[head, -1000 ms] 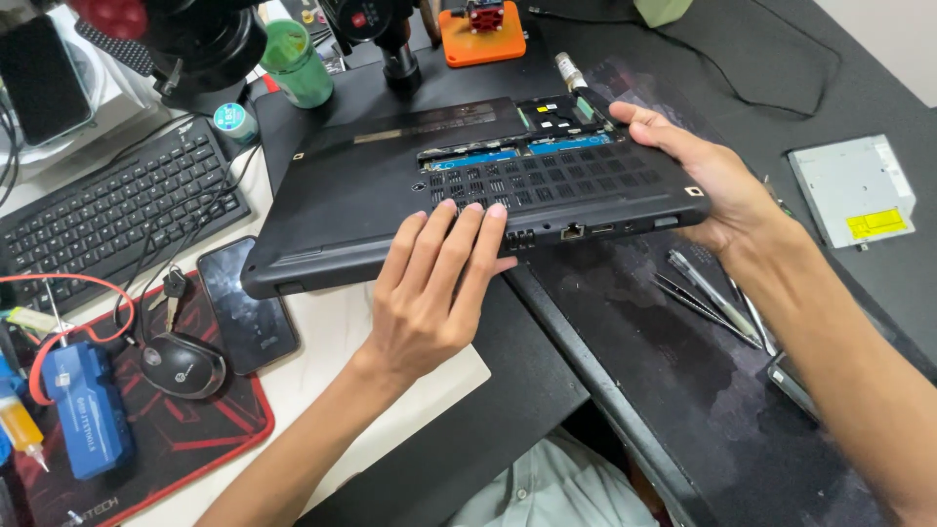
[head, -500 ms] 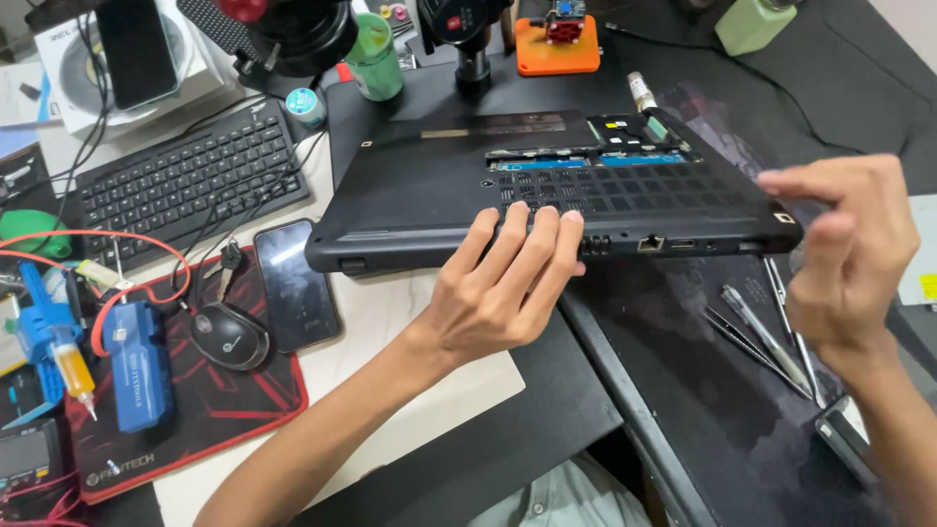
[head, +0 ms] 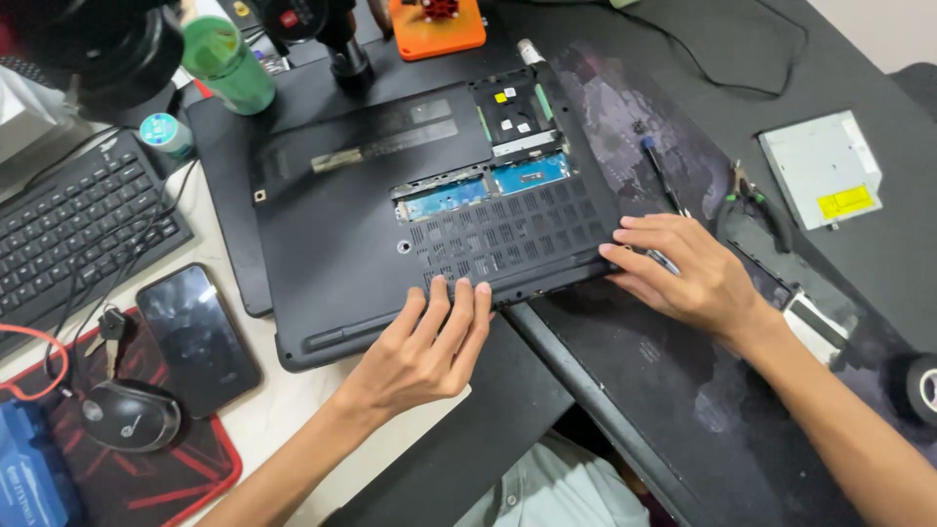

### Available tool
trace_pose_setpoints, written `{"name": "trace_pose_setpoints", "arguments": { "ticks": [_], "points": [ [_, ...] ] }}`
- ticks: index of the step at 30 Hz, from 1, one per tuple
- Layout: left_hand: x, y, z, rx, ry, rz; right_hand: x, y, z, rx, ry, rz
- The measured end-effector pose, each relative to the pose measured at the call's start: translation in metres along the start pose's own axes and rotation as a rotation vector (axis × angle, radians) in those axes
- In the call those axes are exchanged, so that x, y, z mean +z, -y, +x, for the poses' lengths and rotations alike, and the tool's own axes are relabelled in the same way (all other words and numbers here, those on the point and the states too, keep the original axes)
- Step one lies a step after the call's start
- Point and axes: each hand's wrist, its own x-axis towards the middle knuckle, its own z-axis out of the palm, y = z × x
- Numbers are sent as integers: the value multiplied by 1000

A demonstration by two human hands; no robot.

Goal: Repair a laptop by manipulating internal cables and reassembling the casing.

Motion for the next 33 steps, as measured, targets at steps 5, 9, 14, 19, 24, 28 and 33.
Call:
{"name": "trace_pose_setpoints", "arguments": {
  "ticks": [5,9,14,19,24,28,33],
  "points": [
    [17,0,-2,42,27,-65,-26,-22,1,363,91,215],
    [26,2,0,31,1,-95,-42,-58,-17,756,90,253],
    [35,4,0,4,-4,-94,-31,-71,-21,1005,170,376],
    [38,2,5,-53,46,-128,-15,-64,-10,994,256,302],
    [33,-6,46,-178,125,-290,-34,-68,-29,989,242,338],
    [35,-31,84,-245,75,-587,-58,-44,-16,1174,449,250],
    [51,-76,127,-331,61,-982,-44,-22,-38,1039,409,93]
  ]
}}
